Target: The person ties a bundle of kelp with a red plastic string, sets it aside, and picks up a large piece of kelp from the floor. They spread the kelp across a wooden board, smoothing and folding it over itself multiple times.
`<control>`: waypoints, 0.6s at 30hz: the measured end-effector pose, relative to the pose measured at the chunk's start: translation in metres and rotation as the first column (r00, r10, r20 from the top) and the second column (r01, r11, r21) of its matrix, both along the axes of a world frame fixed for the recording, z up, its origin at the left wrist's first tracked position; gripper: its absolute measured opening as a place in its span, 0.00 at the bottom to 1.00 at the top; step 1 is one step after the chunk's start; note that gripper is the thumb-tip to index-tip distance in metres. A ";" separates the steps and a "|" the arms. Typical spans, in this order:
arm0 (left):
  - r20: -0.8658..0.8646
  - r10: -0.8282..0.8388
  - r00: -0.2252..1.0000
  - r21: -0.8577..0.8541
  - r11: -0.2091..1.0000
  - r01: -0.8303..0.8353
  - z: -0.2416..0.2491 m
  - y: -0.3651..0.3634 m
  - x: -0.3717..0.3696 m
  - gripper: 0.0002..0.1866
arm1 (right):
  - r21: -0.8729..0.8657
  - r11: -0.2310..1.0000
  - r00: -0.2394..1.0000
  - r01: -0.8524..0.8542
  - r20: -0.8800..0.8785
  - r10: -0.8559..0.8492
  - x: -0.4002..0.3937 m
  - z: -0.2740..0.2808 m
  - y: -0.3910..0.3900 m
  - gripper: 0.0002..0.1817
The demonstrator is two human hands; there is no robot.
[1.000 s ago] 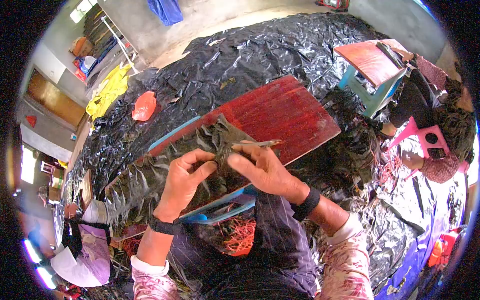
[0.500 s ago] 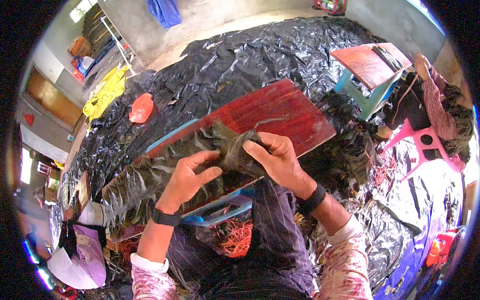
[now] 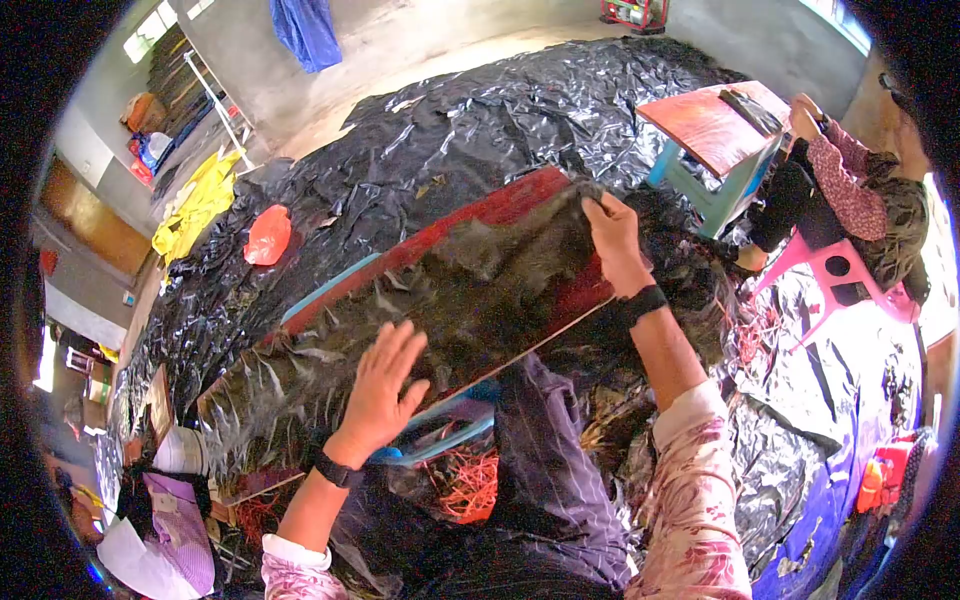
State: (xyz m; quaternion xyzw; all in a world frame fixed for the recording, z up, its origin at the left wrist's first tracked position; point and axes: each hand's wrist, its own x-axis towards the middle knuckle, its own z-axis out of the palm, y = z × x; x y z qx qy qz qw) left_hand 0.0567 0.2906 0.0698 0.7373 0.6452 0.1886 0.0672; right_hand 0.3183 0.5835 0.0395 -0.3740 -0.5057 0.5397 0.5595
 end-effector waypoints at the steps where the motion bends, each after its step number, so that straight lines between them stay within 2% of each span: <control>1: 0.001 -0.003 1.000 0.001 1.000 0.003 -0.005 -0.005 0.001 0.30 | -0.068 0.998 0.989 0.000 0.150 0.010 0.015 -0.011 0.011 0.07; 2: -0.023 0.004 1.000 -0.033 0.999 -0.005 -0.009 -0.008 0.001 0.29 | -0.135 0.991 0.955 0.012 0.296 0.029 0.023 -0.016 0.017 0.07; 3: -0.048 0.009 0.999 -0.065 0.998 -0.012 -0.011 -0.009 0.001 0.28 | -0.134 0.991 0.954 0.019 0.298 0.022 0.023 -0.012 0.015 0.07; 5: -0.029 0.004 1.000 -0.073 0.997 -0.006 -0.012 -0.009 0.000 0.27 | -0.158 0.987 0.989 -0.041 0.136 0.063 0.020 -0.004 0.013 0.06; 6: -0.010 0.006 1.000 -0.082 0.997 -0.007 -0.013 -0.009 0.000 0.27 | -0.154 0.988 0.980 0.009 0.196 0.021 0.019 0.001 0.014 0.05; 10: -0.017 0.000 1.000 -0.072 0.997 -0.002 -0.012 -0.010 0.000 0.27 | -0.175 0.979 0.973 0.102 0.221 -0.062 0.021 -0.013 0.037 0.04; 11: -0.019 -0.003 1.000 -0.070 0.998 0.001 -0.011 -0.010 0.000 0.27 | -0.106 0.989 0.847 0.106 0.531 -0.033 0.028 -0.010 0.040 0.06; 12: -0.025 0.000 1.000 -0.065 0.998 -0.002 -0.011 -0.010 0.000 0.27 | -0.040 0.995 0.621 0.086 0.784 -0.022 0.032 -0.001 0.039 0.08; 13: -0.030 0.004 1.000 -0.061 0.998 -0.005 -0.011 -0.010 0.001 0.27 | -0.039 0.995 0.619 0.089 0.785 -0.025 0.032 0.013 0.029 0.08; 14: -0.027 0.002 1.000 -0.061 0.998 -0.003 -0.011 -0.010 0.001 0.27 | 0.196 0.968 0.361 0.155 0.901 -0.240 0.031 0.025 0.017 0.10; 15: -0.037 0.002 0.999 -0.051 0.999 -0.004 -0.012 -0.010 0.001 0.27 | 0.428 0.892 0.067 0.148 0.895 -0.441 0.030 0.035 0.006 0.13; 16: -0.047 0.002 0.999 -0.042 0.999 -0.004 -0.012 -0.010 0.002 0.27 | 0.495 0.866 0.008 0.071 0.868 -0.496 0.032 0.039 0.002 0.16; 18: -0.058 0.006 0.998 -0.030 1.000 -0.007 -0.012 -0.011 0.002 0.27 | 0.541 0.841 0.038 0.025 0.840 -0.541 0.025 0.048 -0.010 0.15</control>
